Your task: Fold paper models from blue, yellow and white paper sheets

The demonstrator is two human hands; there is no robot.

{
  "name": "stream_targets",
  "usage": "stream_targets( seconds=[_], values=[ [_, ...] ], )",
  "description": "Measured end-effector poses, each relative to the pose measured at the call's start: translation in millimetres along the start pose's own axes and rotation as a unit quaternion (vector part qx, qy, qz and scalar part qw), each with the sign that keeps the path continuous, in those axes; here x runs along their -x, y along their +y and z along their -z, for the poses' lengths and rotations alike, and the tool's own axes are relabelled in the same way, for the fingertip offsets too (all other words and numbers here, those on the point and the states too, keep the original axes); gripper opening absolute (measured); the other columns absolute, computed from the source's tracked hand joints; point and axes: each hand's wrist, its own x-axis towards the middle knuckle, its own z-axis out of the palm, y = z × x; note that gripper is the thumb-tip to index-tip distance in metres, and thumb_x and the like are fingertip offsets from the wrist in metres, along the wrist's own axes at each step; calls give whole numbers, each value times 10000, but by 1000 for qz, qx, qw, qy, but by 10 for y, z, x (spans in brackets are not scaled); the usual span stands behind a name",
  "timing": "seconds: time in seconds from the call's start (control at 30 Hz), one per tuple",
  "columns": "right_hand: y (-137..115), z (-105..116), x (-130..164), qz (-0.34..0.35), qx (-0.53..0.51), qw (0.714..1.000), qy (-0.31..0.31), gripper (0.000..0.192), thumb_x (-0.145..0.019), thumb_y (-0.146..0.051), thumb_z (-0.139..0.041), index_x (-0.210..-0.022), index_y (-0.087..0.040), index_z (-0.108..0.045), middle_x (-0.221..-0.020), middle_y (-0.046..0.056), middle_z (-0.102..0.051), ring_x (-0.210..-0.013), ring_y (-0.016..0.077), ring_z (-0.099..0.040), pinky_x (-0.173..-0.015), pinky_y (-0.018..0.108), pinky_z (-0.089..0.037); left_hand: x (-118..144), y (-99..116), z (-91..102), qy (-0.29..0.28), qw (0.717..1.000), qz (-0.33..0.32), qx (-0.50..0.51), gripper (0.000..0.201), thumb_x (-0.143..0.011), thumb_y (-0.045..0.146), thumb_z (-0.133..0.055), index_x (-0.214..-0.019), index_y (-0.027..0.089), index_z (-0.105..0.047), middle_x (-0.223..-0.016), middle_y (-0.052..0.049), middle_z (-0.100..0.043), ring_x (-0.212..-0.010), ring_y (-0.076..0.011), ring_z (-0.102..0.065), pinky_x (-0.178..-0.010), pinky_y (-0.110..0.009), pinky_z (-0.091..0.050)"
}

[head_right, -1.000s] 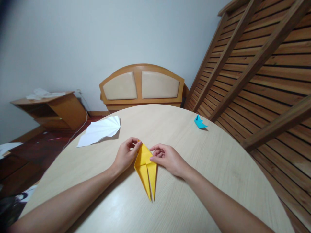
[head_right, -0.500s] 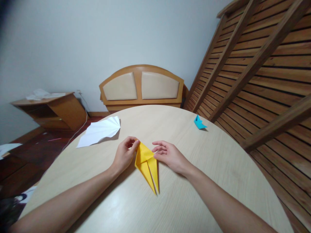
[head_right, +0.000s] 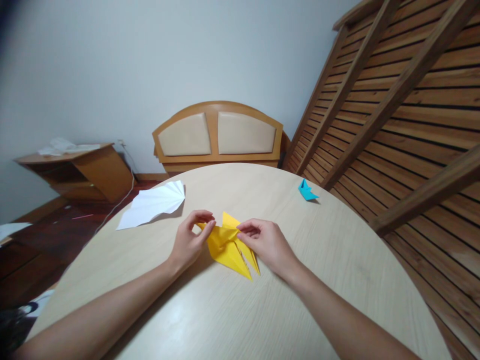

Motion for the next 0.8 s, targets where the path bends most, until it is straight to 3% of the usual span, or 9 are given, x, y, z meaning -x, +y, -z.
stream_targets(
  seconds=[0.1,0.2,0.63,0.8],
  values=[
    [-42,-5,24,25,30,999,15,196,-805,-345,-714,-918,-191,-753,-906,71,-772,-821,212,-716,-767,354,-566,14,37,37,-53,996,-46,-51,104,-895,292,-660,-859,195,-670,-838,-47,-704,-790,-178,-641,-741,-313,-502],
    [-60,5,21,35,44,998,25,176,-818,-346,-704,-902,-202,-764,-908,69,-780,-826,218,-719,-770,360,-566,21,43,58,-73,994,-41,-67,138,-916,298,-641,-830,200,-685,-823,-52,-712,-772,-182,-645,-724,-313,-502],
    [-84,25,0,14,42,999,31,169,-823,-338,-692,-884,-195,-757,-901,69,-776,-827,217,-708,-783,361,-549,34,33,28,-49,998,-5,-41,146,-910,278,-618,-823,183,-686,-815,-50,-712,-742,-172,-629,-716,-298,-495],
    [-87,16,17,49,56,997,34,208,-858,-370,-660,-940,-202,-751,-930,72,-768,-850,221,-698,-775,361,-540,29,51,22,-46,999,3,-27,147,-901,282,-622,-815,182,-687,-794,-42,-710,-711,-159,-621,-668,-271,-481]
  ],
)
